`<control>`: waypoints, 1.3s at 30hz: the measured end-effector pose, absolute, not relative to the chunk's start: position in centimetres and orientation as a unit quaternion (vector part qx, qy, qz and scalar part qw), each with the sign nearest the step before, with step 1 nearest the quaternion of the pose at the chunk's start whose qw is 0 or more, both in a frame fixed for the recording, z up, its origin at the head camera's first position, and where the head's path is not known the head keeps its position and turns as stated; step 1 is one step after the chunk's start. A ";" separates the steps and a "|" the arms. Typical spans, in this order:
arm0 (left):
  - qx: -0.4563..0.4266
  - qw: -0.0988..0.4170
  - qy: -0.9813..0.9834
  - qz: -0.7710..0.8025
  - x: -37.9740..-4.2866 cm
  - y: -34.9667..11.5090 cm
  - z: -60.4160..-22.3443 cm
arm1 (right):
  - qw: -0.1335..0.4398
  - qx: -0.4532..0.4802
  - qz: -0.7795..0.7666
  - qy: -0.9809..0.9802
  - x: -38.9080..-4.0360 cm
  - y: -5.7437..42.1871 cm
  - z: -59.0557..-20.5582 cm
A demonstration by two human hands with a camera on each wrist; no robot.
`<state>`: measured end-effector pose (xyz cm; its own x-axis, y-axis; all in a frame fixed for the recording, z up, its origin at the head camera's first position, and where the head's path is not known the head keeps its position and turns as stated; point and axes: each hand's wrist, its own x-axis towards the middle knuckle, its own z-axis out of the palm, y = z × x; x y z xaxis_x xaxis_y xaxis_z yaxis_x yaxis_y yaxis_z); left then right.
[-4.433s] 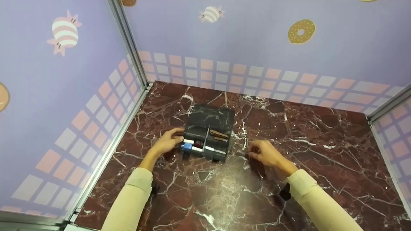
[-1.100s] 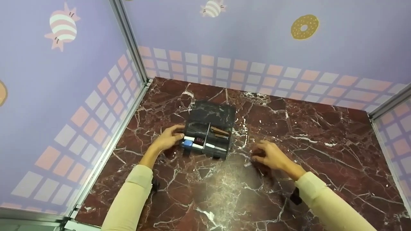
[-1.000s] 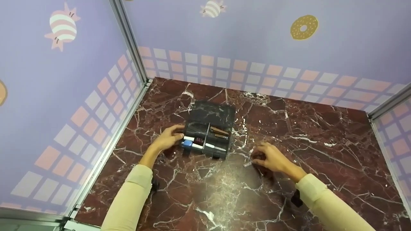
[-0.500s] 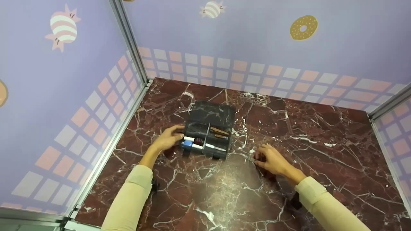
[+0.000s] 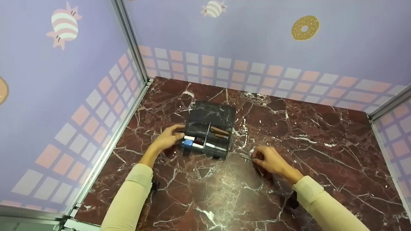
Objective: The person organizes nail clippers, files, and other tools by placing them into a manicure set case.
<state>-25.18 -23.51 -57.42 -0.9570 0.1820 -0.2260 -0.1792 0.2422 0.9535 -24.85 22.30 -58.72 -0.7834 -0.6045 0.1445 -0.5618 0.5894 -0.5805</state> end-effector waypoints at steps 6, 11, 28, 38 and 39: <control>-0.003 0.151 0.777 0.611 -25.1 -23.5 -57.5 | 0.036 -0.323 -0.334 0.885 -25.9 20.5 -57.3; 0.001 0.145 0.769 0.622 -25.2 -23.5 -57.4 | 0.040 -0.309 -0.363 0.878 -27.0 18.3 -56.1; 0.006 0.144 0.775 0.615 -25.3 -23.6 -57.6 | 0.005 -0.305 -0.385 0.871 -30.1 9.9 -53.9; 0.008 0.144 0.774 0.616 -25.4 -23.5 -57.5 | 0.001 -0.296 -0.380 0.877 -31.3 6.2 -53.9; 0.008 0.145 0.775 0.615 -25.3 -23.5 -57.5 | -0.002 -0.295 -0.380 0.876 -31.4 5.8 -53.8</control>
